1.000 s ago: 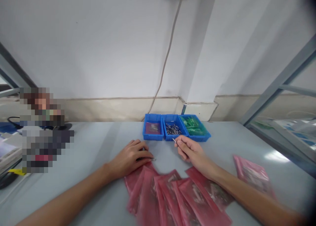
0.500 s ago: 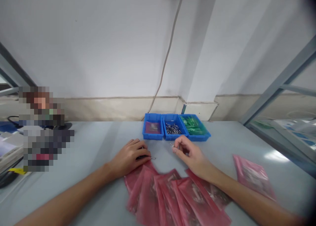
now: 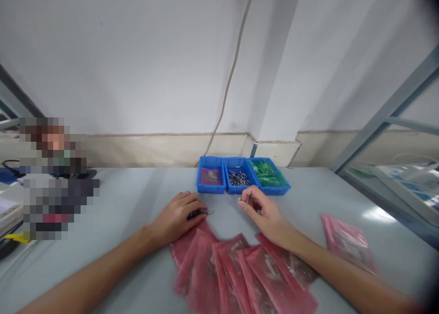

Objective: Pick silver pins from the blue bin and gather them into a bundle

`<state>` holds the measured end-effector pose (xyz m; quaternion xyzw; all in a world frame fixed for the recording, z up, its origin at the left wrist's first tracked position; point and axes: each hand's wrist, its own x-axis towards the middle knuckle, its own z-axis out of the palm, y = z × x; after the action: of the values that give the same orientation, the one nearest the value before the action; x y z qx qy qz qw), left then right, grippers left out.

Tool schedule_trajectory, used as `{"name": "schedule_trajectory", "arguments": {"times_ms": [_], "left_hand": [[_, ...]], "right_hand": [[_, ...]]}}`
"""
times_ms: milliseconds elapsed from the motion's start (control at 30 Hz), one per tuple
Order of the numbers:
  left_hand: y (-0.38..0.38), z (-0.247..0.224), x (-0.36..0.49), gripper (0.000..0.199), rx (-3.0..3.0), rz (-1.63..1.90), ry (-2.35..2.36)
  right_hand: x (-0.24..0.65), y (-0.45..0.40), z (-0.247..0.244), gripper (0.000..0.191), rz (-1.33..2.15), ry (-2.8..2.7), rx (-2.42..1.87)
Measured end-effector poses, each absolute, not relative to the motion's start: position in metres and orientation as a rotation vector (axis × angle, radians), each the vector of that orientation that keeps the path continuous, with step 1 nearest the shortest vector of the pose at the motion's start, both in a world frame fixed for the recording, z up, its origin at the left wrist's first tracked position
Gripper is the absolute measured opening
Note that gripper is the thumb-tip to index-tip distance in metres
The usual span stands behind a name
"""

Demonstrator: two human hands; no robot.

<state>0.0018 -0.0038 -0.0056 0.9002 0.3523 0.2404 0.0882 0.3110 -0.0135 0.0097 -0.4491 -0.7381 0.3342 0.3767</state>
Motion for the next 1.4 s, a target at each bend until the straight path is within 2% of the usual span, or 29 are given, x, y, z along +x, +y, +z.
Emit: {"name": "schedule_trajectory", "arguments": {"times_ms": [300, 467, 1400], "left_hand": [[-0.0045, -0.0019, 0.0036, 0.009, 2.671, 0.735, 1.119], [-0.0045, -0.0021, 0.0035, 0.018, 2.653, 0.739, 1.096], [-0.0027, -0.0074, 0.0006, 0.025, 2.613, 0.768, 0.949]], "right_hand": [[0.3131, -0.0125, 0.01, 0.015, 0.766, -1.954, -1.155], [0.3149, -0.0117, 0.0095, 0.016, 0.736, -1.985, -1.14], [0.313, -0.0143, 0.0157, 0.011, 0.641, -2.072, -1.137]]}}
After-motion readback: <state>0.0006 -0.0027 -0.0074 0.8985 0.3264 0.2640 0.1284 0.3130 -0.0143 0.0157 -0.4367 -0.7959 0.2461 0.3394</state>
